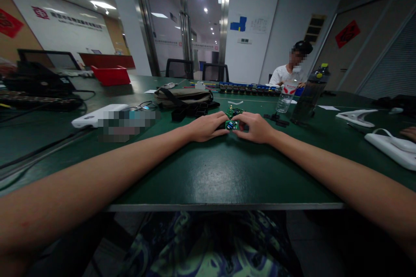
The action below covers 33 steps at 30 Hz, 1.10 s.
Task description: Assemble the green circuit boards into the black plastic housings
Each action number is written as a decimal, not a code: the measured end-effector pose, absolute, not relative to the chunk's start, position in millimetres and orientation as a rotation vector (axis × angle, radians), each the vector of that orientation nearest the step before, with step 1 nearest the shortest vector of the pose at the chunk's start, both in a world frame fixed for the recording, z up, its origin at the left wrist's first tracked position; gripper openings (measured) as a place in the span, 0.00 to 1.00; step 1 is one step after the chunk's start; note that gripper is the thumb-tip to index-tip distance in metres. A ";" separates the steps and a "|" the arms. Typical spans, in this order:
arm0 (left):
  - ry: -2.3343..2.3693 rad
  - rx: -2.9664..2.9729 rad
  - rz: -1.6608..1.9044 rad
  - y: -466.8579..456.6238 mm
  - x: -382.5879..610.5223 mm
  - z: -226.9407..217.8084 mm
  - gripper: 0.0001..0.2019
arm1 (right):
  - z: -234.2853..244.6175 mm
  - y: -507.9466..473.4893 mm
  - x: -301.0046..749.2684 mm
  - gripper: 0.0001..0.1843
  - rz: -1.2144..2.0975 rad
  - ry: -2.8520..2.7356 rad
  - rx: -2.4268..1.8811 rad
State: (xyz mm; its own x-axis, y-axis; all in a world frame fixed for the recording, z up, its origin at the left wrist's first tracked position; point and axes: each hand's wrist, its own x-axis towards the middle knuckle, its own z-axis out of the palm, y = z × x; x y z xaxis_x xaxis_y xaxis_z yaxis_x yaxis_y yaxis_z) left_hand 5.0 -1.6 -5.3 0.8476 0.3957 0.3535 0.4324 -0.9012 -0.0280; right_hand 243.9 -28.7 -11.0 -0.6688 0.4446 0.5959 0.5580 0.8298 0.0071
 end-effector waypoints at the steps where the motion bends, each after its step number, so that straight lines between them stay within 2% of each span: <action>1: -0.676 -2.899 -0.510 -2.0 4.9 -5.1 0.18 | -10.9 -28.6 243.9 0.14 -0.255 -2.414 -0.733; 33: -0.751 -2.837 -0.444 -6.8 7.4 -2.7 0.18 | -9.2 -30.1 244.1 0.14 -0.225 -2.438 -0.765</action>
State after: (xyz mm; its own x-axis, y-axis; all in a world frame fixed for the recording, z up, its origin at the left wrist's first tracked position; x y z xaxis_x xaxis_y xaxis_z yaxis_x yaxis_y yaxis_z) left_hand 7.4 -6.8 -2.7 0.8285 0.4541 0.3277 0.5059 -0.8579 -0.0903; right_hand 244.1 -30.1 -9.2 -0.6751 0.4732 0.5660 0.5687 0.8225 -0.0092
